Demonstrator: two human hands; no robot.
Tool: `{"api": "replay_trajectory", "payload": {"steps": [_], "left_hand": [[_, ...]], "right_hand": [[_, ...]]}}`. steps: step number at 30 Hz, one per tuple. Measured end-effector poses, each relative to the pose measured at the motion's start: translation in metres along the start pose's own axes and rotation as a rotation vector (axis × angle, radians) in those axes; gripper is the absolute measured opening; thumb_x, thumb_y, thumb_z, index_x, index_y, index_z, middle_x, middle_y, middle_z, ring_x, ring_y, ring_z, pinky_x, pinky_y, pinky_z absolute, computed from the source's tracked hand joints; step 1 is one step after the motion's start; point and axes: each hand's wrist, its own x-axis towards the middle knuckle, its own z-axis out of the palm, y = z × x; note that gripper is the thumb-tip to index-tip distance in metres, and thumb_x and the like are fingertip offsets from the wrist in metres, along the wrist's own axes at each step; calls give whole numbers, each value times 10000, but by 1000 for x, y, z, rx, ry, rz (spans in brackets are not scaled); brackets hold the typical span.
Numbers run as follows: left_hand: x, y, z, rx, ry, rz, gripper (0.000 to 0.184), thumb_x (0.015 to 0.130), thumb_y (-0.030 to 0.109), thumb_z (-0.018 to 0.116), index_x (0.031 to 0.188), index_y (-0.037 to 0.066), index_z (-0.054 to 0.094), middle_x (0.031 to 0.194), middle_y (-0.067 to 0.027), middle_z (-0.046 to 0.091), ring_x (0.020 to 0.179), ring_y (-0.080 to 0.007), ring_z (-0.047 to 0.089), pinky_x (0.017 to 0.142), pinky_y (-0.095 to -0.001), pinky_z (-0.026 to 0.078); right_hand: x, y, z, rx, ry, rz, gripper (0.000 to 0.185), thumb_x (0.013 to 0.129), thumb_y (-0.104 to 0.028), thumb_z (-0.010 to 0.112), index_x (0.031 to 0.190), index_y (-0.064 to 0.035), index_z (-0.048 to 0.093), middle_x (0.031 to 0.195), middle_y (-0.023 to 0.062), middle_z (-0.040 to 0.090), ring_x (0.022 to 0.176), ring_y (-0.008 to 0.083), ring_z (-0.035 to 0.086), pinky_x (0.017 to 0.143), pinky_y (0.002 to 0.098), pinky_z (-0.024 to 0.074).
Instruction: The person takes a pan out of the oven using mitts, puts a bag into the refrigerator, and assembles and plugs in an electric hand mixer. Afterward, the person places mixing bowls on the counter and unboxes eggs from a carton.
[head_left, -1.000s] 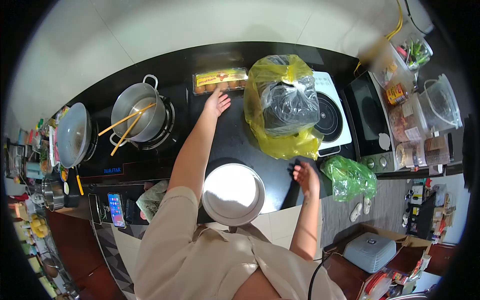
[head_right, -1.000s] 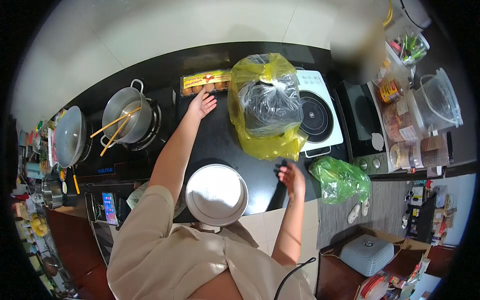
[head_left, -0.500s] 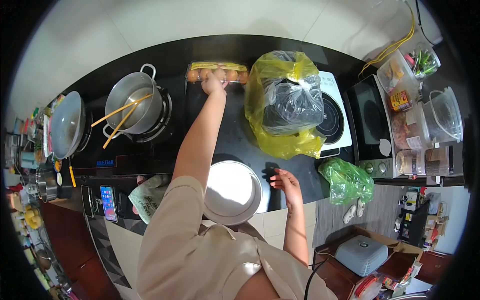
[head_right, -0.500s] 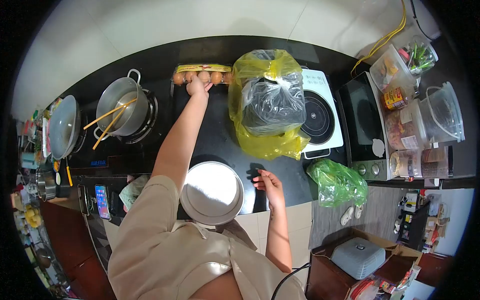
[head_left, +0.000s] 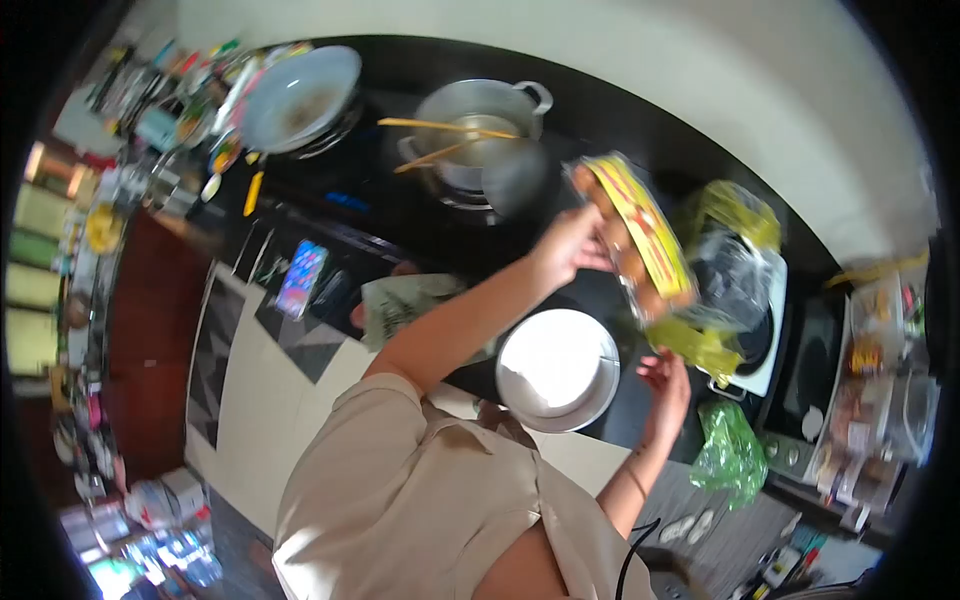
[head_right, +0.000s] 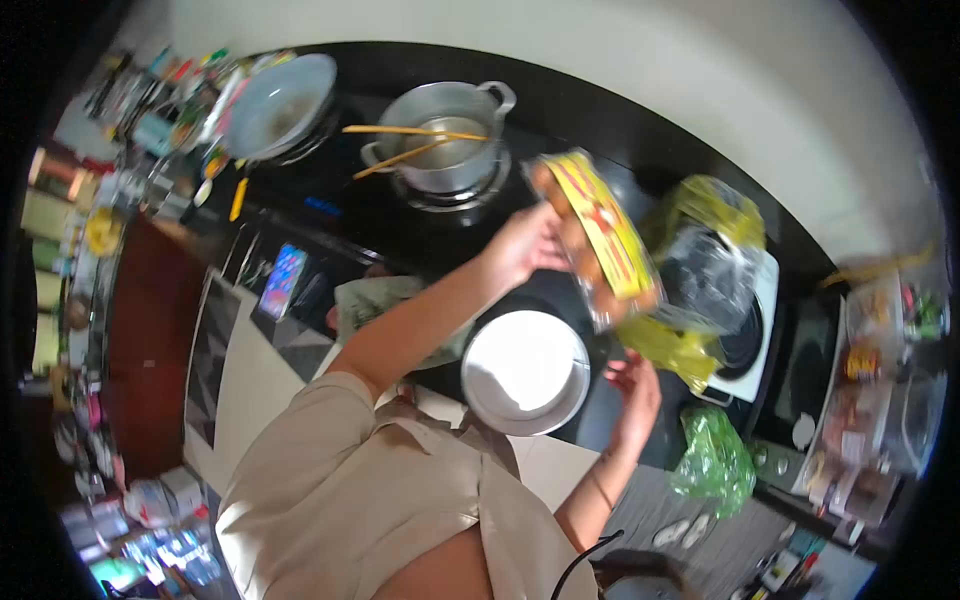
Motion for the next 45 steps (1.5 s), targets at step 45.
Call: {"api": "replay_trajectory", "payload": {"steps": [45], "left_hand": [[-309,349,-726,240,213,-201,296,937,318,429,1073,55,417,995,-88,545,881,-202,598,664,-329,541]], "right_hand": [[-210,185,900,-1351,-288,-303,1004,573,-378,760,1393,-153,225,1344,194,313,1115,418,441,880,456,443]]}}
